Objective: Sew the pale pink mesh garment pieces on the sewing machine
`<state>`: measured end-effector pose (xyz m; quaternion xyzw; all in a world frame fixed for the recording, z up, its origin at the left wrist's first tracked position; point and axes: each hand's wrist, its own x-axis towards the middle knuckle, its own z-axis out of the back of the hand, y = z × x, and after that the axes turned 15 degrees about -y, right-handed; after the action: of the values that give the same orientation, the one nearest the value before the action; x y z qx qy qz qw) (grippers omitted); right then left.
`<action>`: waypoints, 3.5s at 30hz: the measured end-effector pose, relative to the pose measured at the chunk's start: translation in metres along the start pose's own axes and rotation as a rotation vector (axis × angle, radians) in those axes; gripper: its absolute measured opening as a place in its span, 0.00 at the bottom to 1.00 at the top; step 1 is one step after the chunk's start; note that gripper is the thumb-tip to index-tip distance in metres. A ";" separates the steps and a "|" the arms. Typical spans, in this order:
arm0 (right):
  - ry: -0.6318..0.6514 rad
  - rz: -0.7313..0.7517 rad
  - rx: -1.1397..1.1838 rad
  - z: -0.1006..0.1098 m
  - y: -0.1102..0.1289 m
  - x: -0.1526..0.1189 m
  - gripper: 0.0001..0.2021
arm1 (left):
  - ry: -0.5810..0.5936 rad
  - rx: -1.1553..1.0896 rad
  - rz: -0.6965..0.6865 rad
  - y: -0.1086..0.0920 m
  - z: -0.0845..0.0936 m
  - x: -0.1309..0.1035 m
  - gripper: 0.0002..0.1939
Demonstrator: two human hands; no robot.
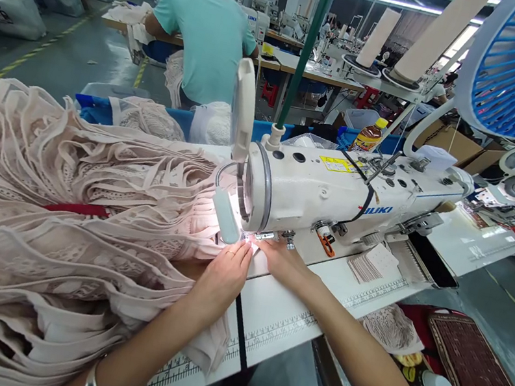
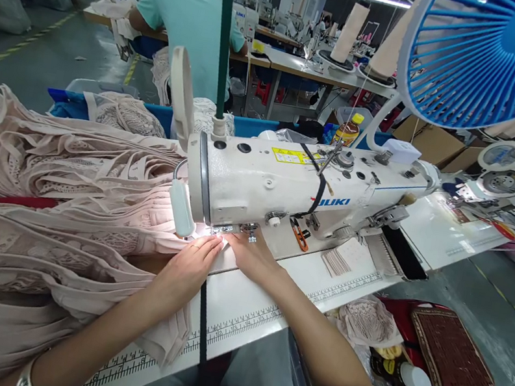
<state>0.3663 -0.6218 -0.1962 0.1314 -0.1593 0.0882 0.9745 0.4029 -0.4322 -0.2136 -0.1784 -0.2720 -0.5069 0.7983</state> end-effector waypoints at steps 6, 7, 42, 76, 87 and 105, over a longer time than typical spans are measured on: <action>0.034 -0.041 0.019 0.001 -0.001 0.000 0.31 | -0.061 0.034 0.003 -0.001 -0.003 0.000 0.22; 0.035 -0.041 0.018 0.002 -0.001 0.000 0.30 | -0.084 0.048 -0.006 -0.001 -0.003 0.000 0.22; -0.366 0.101 0.224 -0.001 0.001 -0.015 0.20 | 0.180 -0.456 0.407 0.027 0.038 0.018 0.15; -0.280 0.256 0.167 0.006 0.004 -0.017 0.15 | 0.094 -0.250 0.101 0.029 0.030 0.000 0.20; -0.311 0.282 0.124 0.004 0.001 -0.019 0.17 | 0.123 -0.227 0.127 0.028 0.029 0.002 0.24; -0.058 0.061 0.008 0.008 0.015 -0.007 0.22 | 0.197 -0.389 0.318 0.035 0.033 0.022 0.16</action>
<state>0.3546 -0.6110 -0.1881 0.1330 -0.1908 0.1146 0.9658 0.4340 -0.4148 -0.1746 -0.3186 -0.0590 -0.4328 0.8413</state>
